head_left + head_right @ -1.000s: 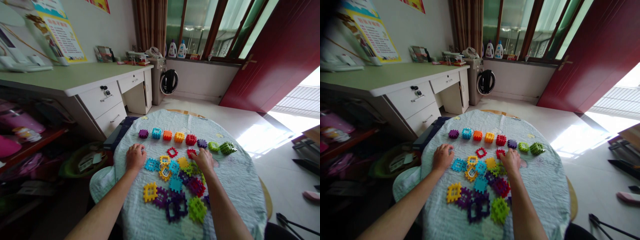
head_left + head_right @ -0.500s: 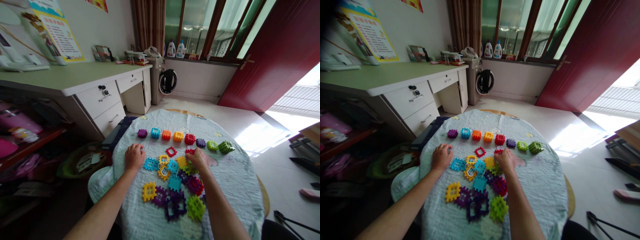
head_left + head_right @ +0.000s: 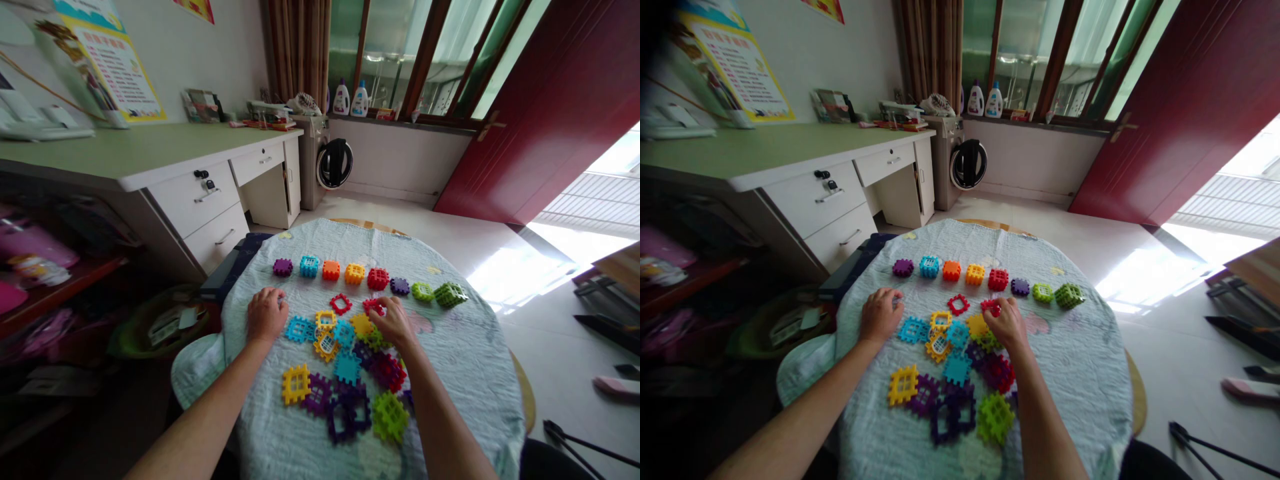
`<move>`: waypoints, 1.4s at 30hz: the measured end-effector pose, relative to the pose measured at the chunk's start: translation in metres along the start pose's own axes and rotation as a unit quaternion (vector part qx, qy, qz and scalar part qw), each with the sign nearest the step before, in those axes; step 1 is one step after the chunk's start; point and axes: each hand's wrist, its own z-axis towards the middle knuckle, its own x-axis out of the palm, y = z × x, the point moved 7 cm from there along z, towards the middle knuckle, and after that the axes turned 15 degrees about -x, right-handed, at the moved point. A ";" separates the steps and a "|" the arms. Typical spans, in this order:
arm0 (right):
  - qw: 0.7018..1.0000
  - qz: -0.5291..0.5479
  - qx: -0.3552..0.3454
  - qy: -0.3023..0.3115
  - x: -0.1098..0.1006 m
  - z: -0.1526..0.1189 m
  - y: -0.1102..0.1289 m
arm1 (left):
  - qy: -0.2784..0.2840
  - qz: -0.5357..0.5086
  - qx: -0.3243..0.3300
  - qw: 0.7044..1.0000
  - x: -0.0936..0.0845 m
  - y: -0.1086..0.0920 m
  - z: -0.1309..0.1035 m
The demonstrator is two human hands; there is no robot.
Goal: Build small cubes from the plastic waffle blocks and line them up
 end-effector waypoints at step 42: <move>0.987 -0.130 0.004 0.098 0.037 0.040 0.091 | -0.001 -0.021 -0.006 1.000 -0.001 0.001 -0.001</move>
